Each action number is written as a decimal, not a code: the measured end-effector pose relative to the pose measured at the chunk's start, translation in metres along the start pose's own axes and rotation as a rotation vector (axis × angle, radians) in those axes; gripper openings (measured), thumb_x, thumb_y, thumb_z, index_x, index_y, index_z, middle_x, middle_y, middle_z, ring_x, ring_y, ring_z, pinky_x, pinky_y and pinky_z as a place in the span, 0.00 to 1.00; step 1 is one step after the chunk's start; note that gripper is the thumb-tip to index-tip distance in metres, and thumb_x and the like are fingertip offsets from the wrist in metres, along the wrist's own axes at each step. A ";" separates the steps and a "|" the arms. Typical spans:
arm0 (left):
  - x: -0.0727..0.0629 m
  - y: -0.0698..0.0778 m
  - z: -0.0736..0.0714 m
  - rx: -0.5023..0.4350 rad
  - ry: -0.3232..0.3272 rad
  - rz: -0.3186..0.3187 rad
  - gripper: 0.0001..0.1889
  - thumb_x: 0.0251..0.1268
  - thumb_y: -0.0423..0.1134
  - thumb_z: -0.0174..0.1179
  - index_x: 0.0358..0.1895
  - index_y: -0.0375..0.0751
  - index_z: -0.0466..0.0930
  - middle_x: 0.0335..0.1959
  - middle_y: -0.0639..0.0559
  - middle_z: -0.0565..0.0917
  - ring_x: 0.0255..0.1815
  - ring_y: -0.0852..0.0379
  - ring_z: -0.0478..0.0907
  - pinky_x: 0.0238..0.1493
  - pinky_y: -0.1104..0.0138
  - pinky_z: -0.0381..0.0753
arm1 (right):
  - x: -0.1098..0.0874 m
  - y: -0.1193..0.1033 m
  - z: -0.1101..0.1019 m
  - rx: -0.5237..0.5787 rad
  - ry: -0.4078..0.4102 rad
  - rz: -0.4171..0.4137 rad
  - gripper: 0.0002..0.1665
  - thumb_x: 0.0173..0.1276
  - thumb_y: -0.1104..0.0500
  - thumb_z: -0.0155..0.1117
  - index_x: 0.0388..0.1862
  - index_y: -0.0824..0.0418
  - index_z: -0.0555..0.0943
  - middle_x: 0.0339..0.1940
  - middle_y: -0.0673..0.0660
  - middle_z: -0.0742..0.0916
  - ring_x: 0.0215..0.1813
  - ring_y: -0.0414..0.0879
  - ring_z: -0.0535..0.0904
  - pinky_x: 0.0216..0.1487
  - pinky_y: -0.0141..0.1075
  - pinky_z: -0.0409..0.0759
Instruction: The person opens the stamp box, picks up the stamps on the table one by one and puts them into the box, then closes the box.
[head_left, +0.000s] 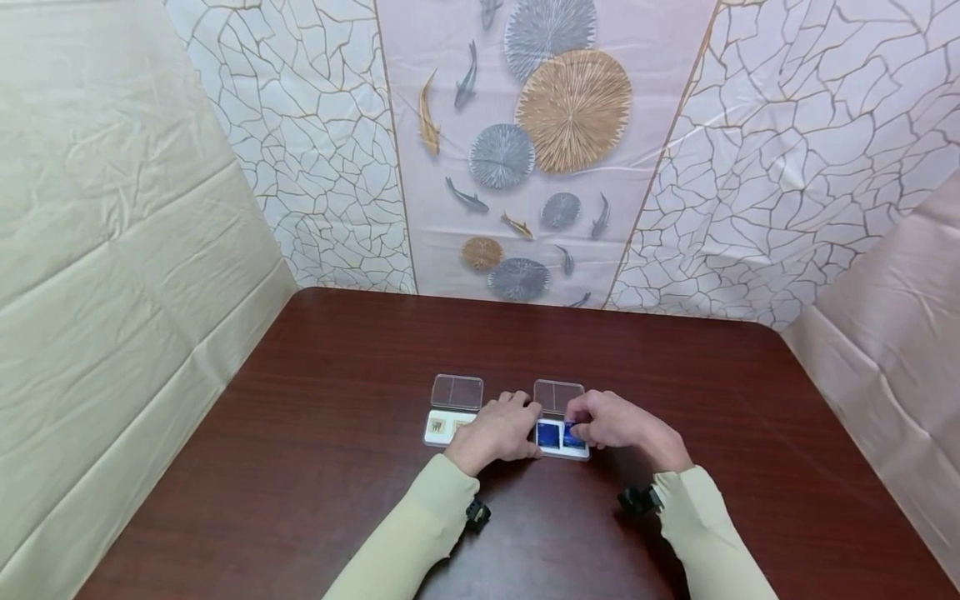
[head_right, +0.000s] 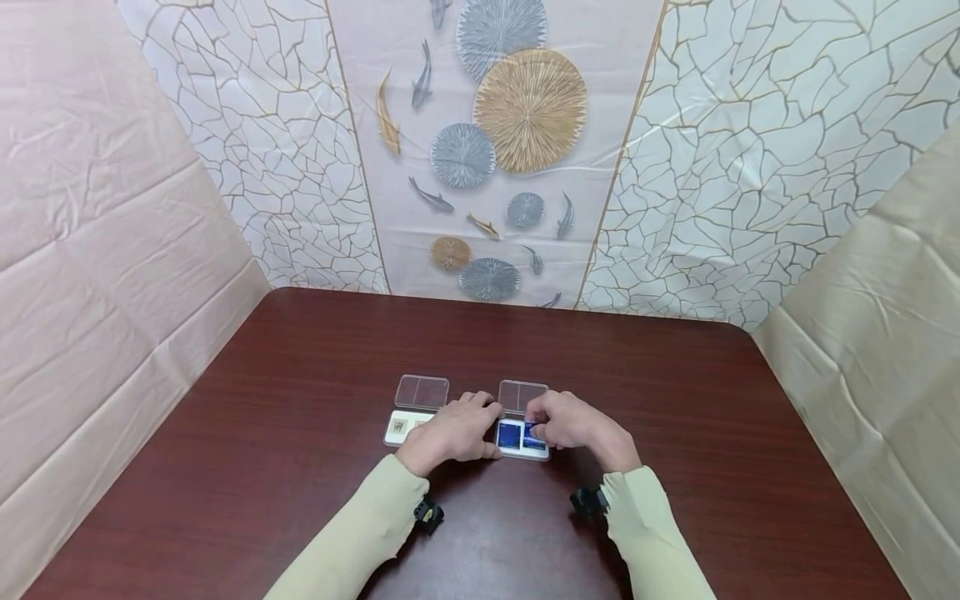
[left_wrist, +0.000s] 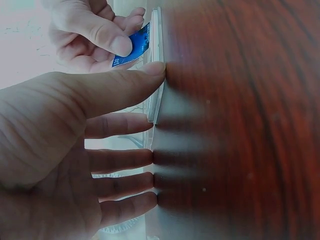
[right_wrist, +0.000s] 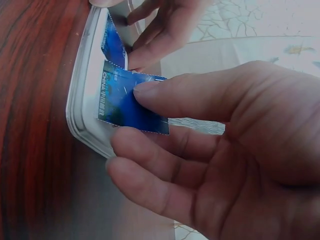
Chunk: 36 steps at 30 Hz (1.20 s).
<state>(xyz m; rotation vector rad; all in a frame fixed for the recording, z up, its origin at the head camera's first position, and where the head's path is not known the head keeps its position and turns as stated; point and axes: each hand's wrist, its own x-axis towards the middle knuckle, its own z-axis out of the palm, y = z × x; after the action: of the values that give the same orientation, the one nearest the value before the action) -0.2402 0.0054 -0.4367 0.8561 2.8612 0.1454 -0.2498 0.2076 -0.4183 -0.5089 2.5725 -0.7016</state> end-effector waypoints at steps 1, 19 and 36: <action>0.000 0.000 0.000 -0.001 0.000 0.000 0.27 0.57 0.58 0.68 0.55 0.48 0.76 0.59 0.47 0.76 0.58 0.48 0.74 0.56 0.58 0.75 | 0.000 0.000 0.001 -0.009 0.004 0.002 0.08 0.68 0.66 0.61 0.30 0.55 0.81 0.23 0.50 0.79 0.24 0.44 0.75 0.27 0.35 0.76; 0.000 0.001 0.002 0.003 -0.010 -0.003 0.29 0.57 0.59 0.67 0.58 0.48 0.76 0.61 0.47 0.76 0.60 0.48 0.73 0.58 0.58 0.75 | 0.006 -0.003 0.009 -0.126 0.049 0.070 0.07 0.63 0.63 0.69 0.31 0.55 0.78 0.24 0.52 0.79 0.29 0.45 0.74 0.31 0.35 0.72; 0.001 -0.001 0.001 0.000 -0.010 -0.008 0.29 0.58 0.59 0.67 0.58 0.49 0.75 0.61 0.47 0.75 0.59 0.49 0.73 0.58 0.58 0.75 | 0.007 -0.008 0.009 -0.158 0.070 0.090 0.07 0.63 0.62 0.70 0.34 0.56 0.78 0.26 0.53 0.79 0.29 0.45 0.73 0.31 0.35 0.72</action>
<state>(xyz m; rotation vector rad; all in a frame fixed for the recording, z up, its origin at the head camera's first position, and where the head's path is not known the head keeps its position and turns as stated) -0.2410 0.0054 -0.4379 0.8426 2.8551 0.1395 -0.2492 0.1945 -0.4231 -0.4215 2.7116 -0.4967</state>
